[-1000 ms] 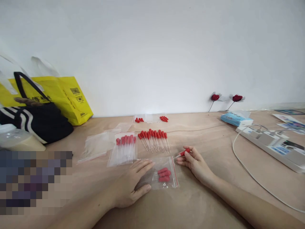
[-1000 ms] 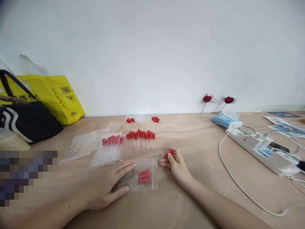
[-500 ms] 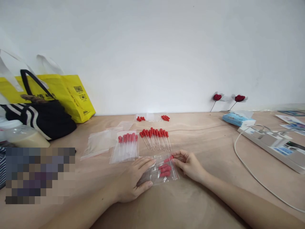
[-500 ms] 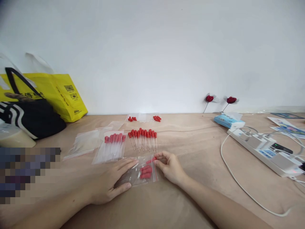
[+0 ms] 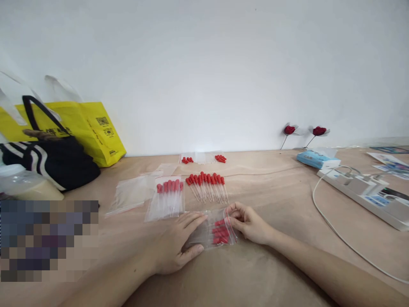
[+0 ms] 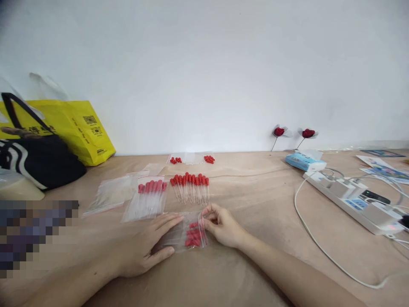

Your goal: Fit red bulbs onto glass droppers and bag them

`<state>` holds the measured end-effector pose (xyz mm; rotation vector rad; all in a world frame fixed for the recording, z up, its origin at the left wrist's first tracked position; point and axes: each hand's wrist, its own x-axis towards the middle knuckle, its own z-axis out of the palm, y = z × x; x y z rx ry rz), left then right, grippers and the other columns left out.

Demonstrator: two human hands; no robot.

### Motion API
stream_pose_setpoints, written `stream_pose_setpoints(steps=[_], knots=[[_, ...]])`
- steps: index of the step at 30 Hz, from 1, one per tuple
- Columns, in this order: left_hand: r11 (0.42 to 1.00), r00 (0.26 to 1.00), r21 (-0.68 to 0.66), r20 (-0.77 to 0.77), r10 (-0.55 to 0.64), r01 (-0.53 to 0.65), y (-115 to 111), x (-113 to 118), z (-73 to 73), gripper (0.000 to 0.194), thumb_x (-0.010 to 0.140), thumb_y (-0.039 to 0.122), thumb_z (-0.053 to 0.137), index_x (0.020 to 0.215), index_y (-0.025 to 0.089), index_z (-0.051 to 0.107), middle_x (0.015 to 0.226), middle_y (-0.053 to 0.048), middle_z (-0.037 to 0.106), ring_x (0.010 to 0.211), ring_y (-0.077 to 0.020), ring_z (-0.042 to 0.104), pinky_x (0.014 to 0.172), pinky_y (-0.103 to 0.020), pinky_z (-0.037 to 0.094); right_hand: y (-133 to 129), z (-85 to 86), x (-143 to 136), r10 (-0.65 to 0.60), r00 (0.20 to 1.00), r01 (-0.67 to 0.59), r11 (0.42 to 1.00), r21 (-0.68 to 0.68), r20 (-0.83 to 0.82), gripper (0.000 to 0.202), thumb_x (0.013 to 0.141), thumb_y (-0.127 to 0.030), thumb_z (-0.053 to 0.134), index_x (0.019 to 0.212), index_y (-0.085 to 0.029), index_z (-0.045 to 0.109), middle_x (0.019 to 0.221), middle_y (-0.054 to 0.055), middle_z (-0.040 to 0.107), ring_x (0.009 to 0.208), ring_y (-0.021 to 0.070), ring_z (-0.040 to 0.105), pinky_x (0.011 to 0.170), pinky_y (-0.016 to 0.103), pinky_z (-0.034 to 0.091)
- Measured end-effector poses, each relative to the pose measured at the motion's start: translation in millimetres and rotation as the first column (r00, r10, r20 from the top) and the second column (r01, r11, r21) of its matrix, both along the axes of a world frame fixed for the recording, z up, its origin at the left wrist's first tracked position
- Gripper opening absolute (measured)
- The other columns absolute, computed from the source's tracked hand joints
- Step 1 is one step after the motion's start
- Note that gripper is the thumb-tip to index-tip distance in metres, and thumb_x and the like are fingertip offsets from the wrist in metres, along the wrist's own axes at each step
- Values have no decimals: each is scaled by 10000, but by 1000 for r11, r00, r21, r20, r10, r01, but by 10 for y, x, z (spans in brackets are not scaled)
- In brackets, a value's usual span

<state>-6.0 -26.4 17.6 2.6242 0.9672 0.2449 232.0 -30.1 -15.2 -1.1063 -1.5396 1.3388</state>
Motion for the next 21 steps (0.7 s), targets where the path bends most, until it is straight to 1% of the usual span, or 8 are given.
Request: stream_pose_setpoints(steps=[3,7,9,11,12,13,18,21], knots=[[1000,1000,-1,-3,-8,8,6,-10,-15,554,826,412,418,1329,256,246,1351,-54,348,1224,-259,309,1003,-464,262,1,-24,-11,-84,993,77,994,75,81,196,724,-365,579,743,-180,517,538,-46,522,461,70,451,448,181,356],[1000,1000,-10,-16,5,-5,5,-10,-28,558,831,414,413,1333,249,236,1360,-59,334,1237,-261,286,1009,-474,249,58,-22,74,30,995,-32,999,12,97,261,729,-425,538,735,-164,561,560,-34,547,373,44,379,374,173,307],[1000,1000,-18,-18,0,0,4,-6,-22,559,832,411,412,1334,246,231,1363,-60,329,1241,-258,280,1014,-474,242,177,-3,166,26,989,-24,1000,-17,145,291,714,-442,536,729,-155,585,567,-23,566,330,35,341,333,173,265],[1000,1000,-26,-15,-11,11,3,-4,-8,559,833,405,411,1336,246,226,1367,-59,322,1244,-256,274,1015,-472,242,373,11,263,-156,956,144,987,67,247,287,707,-428,532,704,-148,597,534,-19,563,332,45,353,332,178,271],[999,1000,-30,-14,-12,12,3,-4,0,559,834,402,411,1337,247,223,1369,-59,318,1246,-256,271,1015,-472,243,494,15,305,-299,901,267,953,143,314,290,722,-421,506,690,-149,599,517,-16,560,343,57,375,346,185,292],[999,1000,-34,-17,-12,11,3,-5,7,559,834,399,412,1338,250,221,1370,-58,316,1248,-257,268,1015,-474,243,623,16,338,-361,869,318,932,176,339,282,732,-402,496,700,-145,607,531,-4,573,376,72,413,375,195,324],[999,1000,-36,-4,-15,15,4,-18,15,561,828,403,424,1336,269,230,1366,-49,326,1240,-263,283,1012,-480,242,1181,18,331,-497,752,413,867,279,432,272,704,-401,550,842,-192,656,790,52,651,704,175,570,620,269,407],[999,1000,-27,12,-20,20,7,-23,6,557,825,408,427,1333,268,244,1364,-46,331,1235,-264,294,1015,-474,241,1342,17,234,-496,721,401,868,293,485,282,692,-459,559,821,-236,673,811,43,659,787,210,579,663,288,398]])
